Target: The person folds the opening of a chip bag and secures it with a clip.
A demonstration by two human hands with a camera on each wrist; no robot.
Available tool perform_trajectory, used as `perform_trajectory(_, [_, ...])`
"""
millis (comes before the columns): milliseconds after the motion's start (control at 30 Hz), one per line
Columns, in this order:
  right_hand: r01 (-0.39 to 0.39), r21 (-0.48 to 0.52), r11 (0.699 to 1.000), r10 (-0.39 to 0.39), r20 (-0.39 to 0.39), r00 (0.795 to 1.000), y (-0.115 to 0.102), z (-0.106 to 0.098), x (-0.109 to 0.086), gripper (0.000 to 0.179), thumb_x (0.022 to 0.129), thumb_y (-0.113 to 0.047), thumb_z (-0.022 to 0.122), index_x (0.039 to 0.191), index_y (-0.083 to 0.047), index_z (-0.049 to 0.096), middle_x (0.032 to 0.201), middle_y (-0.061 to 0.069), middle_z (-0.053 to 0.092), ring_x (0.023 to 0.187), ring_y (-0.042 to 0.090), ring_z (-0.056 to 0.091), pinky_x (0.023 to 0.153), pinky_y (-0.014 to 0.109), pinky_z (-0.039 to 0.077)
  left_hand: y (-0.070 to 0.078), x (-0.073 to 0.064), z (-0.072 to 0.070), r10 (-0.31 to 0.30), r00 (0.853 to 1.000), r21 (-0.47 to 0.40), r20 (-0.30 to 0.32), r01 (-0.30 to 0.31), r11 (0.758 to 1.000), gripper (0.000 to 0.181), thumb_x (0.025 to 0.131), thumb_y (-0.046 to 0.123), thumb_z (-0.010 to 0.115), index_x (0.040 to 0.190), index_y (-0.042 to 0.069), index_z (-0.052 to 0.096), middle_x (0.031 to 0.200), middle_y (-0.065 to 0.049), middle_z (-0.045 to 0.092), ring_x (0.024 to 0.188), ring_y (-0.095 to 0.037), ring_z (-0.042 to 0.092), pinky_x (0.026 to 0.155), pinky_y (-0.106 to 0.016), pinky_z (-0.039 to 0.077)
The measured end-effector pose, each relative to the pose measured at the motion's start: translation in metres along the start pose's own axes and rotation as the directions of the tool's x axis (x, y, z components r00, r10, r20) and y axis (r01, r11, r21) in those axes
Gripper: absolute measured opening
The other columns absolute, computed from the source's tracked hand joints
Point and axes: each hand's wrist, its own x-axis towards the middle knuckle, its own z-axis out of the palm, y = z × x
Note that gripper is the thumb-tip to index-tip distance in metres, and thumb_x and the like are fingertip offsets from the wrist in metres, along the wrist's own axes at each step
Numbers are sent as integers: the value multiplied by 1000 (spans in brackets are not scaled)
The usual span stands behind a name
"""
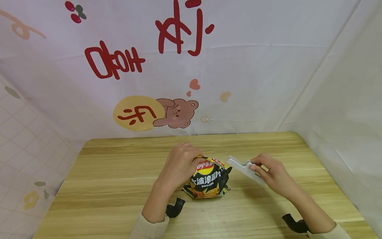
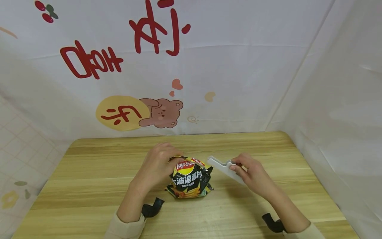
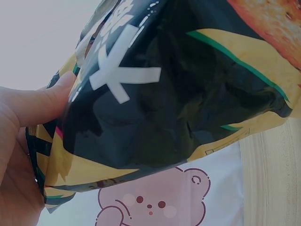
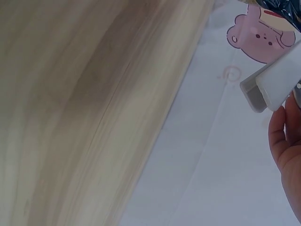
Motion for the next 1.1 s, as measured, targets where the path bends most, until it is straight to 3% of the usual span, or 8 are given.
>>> perform_trajectory(500, [51, 30, 998, -51, 2, 999, -5, 11, 4, 19, 89, 0, 78, 104, -11, 73, 95, -8, 66, 79, 4, 57, 65, 16, 45, 0, 0, 0, 10, 1000, 16, 0, -10, 1000, 8, 87, 13, 87, 92, 16, 82, 87, 7, 77, 83, -10, 63, 77, -30, 53])
perform_trajectory(767, [68, 66, 995, -69, 6, 998, -8, 16, 12, 29, 85, 7, 79, 106, -13, 73, 95, -9, 66, 80, 5, 57, 66, 16, 47, -1, 0, 0, 21, 1000, 9, -3, -21, 1000, 8, 86, 11, 87, 91, 15, 82, 85, 8, 76, 80, -10, 62, 76, -30, 52])
perform_trajectory(1100, [68, 63, 996, -69, 13, 998, -12, 22, 19, 18, 92, -3, 77, 106, -14, 73, 96, -9, 65, 79, 5, 55, 64, 16, 46, -1, 0, -1, 24, 1000, -11, -7, -24, 1000, 9, 85, 9, 88, 91, 14, 84, 86, 6, 77, 79, -10, 63, 75, -29, 52])
